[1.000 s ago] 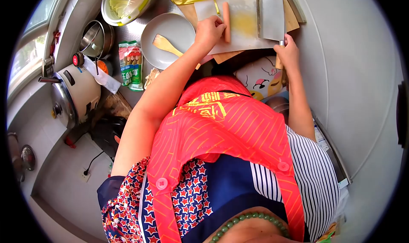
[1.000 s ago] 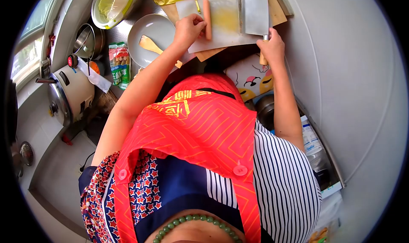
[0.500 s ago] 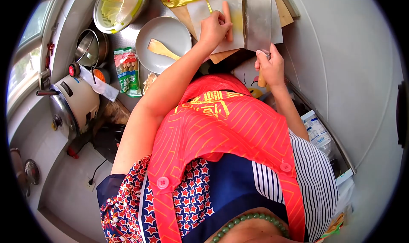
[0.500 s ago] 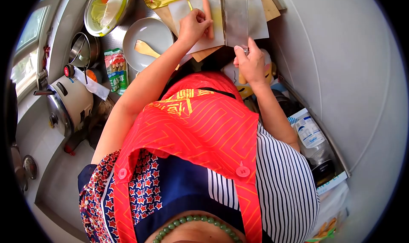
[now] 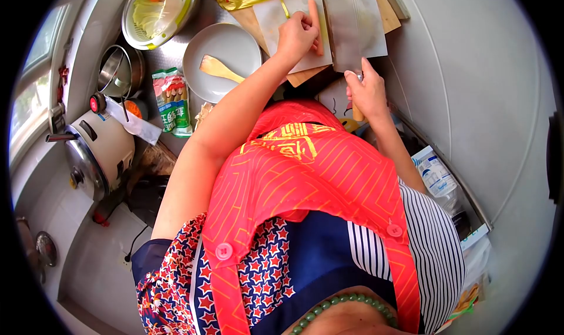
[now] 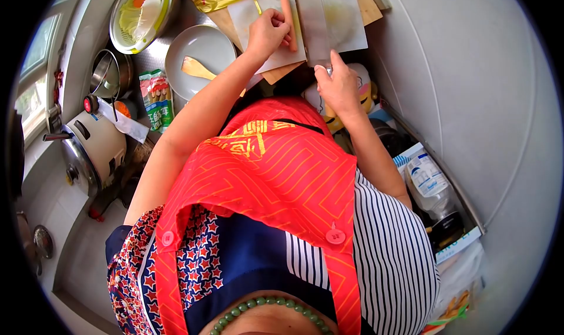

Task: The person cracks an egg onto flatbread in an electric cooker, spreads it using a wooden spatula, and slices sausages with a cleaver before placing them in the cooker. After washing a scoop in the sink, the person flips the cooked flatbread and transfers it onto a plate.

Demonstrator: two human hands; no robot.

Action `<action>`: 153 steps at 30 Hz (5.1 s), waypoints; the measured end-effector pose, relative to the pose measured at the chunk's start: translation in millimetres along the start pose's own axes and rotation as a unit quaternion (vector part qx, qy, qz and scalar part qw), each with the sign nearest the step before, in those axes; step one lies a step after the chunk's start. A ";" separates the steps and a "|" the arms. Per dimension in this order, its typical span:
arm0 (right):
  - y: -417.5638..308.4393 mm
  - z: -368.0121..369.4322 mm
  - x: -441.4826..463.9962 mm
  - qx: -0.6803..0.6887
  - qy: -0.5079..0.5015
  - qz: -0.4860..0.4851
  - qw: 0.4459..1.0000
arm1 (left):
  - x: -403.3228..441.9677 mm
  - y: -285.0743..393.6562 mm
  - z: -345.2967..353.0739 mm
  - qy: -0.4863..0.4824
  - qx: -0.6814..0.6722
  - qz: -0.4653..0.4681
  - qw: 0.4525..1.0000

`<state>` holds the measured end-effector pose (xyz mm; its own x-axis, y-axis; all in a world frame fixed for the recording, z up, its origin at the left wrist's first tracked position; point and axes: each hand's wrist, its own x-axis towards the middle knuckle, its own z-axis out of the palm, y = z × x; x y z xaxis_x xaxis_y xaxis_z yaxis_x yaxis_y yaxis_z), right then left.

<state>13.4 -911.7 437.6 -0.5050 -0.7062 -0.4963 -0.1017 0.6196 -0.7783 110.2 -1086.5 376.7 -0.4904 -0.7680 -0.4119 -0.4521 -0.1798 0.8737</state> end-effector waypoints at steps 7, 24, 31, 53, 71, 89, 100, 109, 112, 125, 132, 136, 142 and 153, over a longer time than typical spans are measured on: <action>5.0 6.8 4.0 0.006 -0.014 -0.016 1.000 | 8.0 -9.6 7.5 0.014 0.056 0.002 0.998; 9.3 14.7 -8.5 -0.003 -0.007 -0.020 1.000 | 2.1 -20.3 17.1 0.032 0.058 0.031 0.997; 33.1 25.0 -4.8 -0.074 0.027 -0.081 0.994 | 1.9 -25.1 19.0 0.033 0.071 0.044 0.996; 2.5 32.3 -0.4 -0.020 -0.058 0.059 0.996 | 0.9 -47.9 16.4 0.001 0.073 0.044 0.996; 44.0 53.0 7.3 0.048 -0.016 0.015 0.999 | -3.4 -48.3 16.2 -0.017 0.107 0.031 0.994; 34.8 47.4 -23.1 0.387 -0.102 0.032 0.916 | -23.2 -21.5 11.4 0.089 -0.486 -0.156 0.855; 72.6 41.7 -7.9 -0.204 0.146 -0.207 0.945 | -36.2 -34.7 -44.8 0.078 -0.574 -0.157 0.800; 81.8 61.6 1.3 -0.305 0.135 -0.200 0.921 | -89.1 -58.5 -68.6 0.003 -0.633 -0.118 0.765; 61.3 60.8 -11.9 -0.385 0.182 -0.287 0.858 | -116.8 -61.5 -79.2 -0.023 -0.630 -0.094 0.770; -75.6 245.5 -114.5 -0.059 -0.410 -0.230 0.881 | -288.2 -110.3 -191.9 0.072 -0.640 0.056 0.763; -94.2 388.1 -197.4 -0.069 -0.644 -0.050 0.760 | -409.4 -182.8 -269.0 0.254 -0.525 0.012 0.812; -55.5 446.0 -211.0 -0.048 -0.639 0.070 0.765 | -434.6 -271.9 -278.1 0.388 -0.380 0.013 0.839; -48.3 484.6 -232.7 -0.087 -0.604 0.074 0.789 | -468.8 -322.8 -293.2 0.475 0.121 -0.052 0.870; -104.4 498.4 -256.2 -0.139 -0.608 0.087 0.777 | -454.3 -322.0 -308.4 0.389 0.239 -0.136 0.879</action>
<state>580.6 -966.2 454.2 0.6341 -0.3003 -0.7126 -0.3889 0.6727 -0.6295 708.4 -869.2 362.4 0.2581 -0.9579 -0.1257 -0.8263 -0.2863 0.4850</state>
